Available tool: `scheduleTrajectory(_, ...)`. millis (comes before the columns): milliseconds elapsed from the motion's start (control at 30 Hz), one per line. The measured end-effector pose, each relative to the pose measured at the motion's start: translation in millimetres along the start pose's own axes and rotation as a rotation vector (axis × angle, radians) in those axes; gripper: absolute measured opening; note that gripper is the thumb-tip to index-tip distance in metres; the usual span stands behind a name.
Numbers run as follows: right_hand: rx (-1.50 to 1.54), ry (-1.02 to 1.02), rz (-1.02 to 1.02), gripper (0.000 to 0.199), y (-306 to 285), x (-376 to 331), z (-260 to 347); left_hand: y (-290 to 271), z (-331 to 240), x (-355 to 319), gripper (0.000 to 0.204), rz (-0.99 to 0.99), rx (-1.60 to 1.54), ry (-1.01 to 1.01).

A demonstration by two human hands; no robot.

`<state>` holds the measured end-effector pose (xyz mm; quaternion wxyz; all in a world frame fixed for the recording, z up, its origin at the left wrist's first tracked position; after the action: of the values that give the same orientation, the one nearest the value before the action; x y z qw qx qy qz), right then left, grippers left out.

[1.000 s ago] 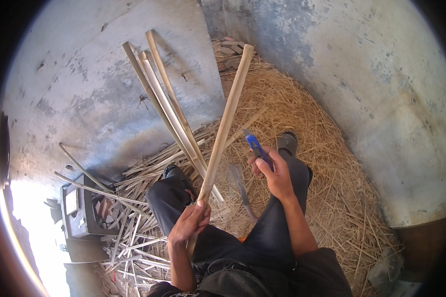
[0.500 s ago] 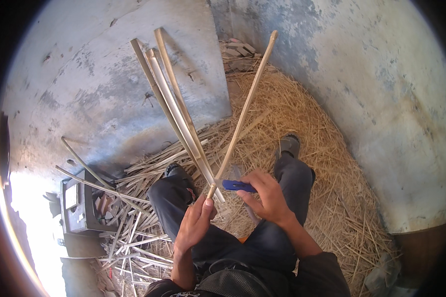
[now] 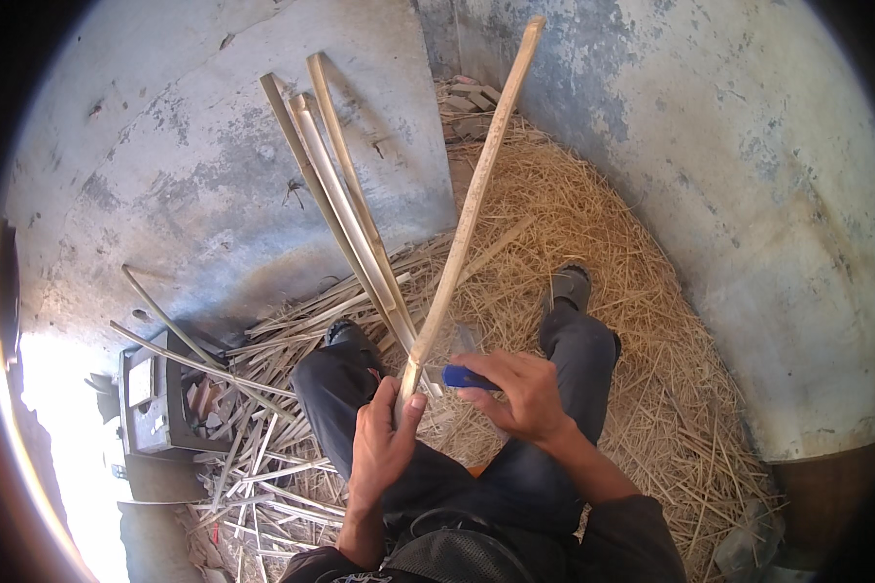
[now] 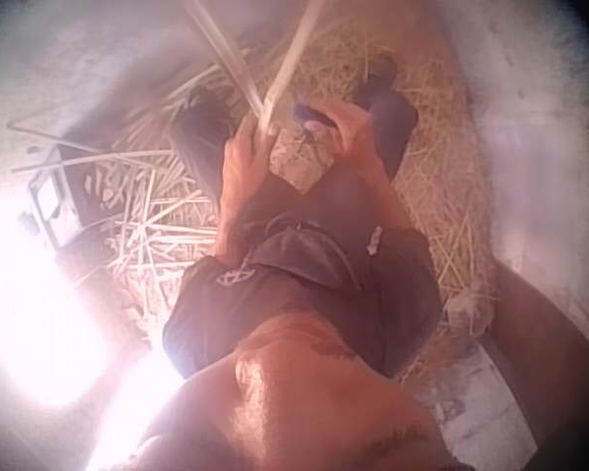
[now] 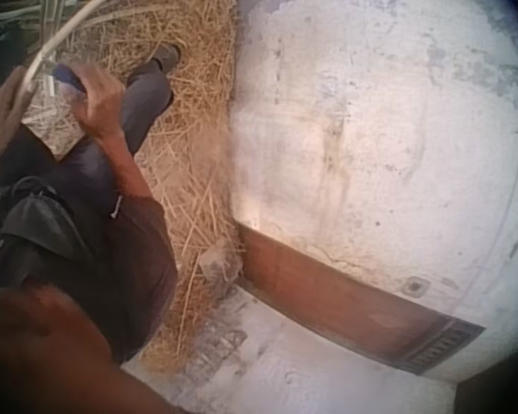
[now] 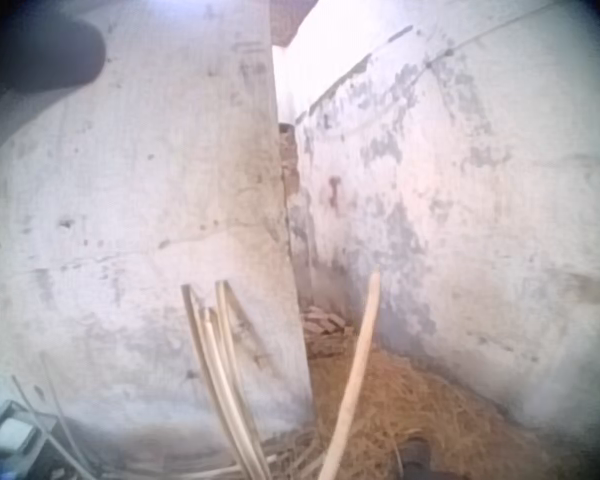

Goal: The person sits on a straw-covered floor and uses a knife to split long bamboo poles into thin strips. They hold the bamboo vertically and repeatedly strike it with the knife to separate the sections, then use a blue tool to mark the bamboo.

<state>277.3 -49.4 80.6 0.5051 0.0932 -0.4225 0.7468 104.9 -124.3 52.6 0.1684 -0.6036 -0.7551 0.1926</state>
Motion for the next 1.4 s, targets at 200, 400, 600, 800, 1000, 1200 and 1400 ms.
scheduleTrajectory(200, -0.158, -0.133, -0.007, 0.031, 7.1, 5.7, 5.0, 5.2, -2.9, -1.9, 0.032, -0.009, 0.032, 0.068)
scheduleTrajectory(400, -0.216, -0.154, -0.039, 0.031, 8.2, 7.5, 6.0, 8.2, -1.0, -1.7, 0.03, 0.037, 0.009, 0.068)
scheduleTrajectory(600, -0.274, -0.16, -0.048, 0.031, 8.4, 7.2, 8.8, 11.7, 2.7, -1.7, 0.03, 0.065, 0.03, 0.046)
scheduleTrajectory(800, -0.354, -0.144, -0.015, 0.032, 7.1, 5.9, 11.2, 16.8, 12.5, -3.5, 0.027, 0.067, 0.065, 0.062)
scheduleTrajectory(1000, -0.404, -0.148, 0.005, 0.033, 9.9, 0.6, 6.5, 17.9, 16.6, -7.6, 0.027, 0.065, 0.059, 0.047)
scheduleTrajectory(1200, -0.443, -0.169, 0.001, 0.034, 7.1, -1.9, 7.8, 21.3, 23.0, -9.4, 0.029, 0.138, 0.059, -0.015)
scheduleTrajectory(1400, -0.406, -0.167, -0.04, 0.035, 7.1, -3.5, 8.7, 23.8, 26.7, -10.0, 0.032, 0.188, -0.041, -0.062)
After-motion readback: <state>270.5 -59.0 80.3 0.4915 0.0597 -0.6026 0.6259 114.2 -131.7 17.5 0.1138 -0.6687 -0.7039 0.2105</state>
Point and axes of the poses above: each hand's wrist, its own x-axis towards the middle knuckle, its own y-axis out of the palm, z = x × y, the point moved 8 cm from there along x, towards the middle knuckle, and after that the axes turned 2 degrees about y, right-handed, at the moved point
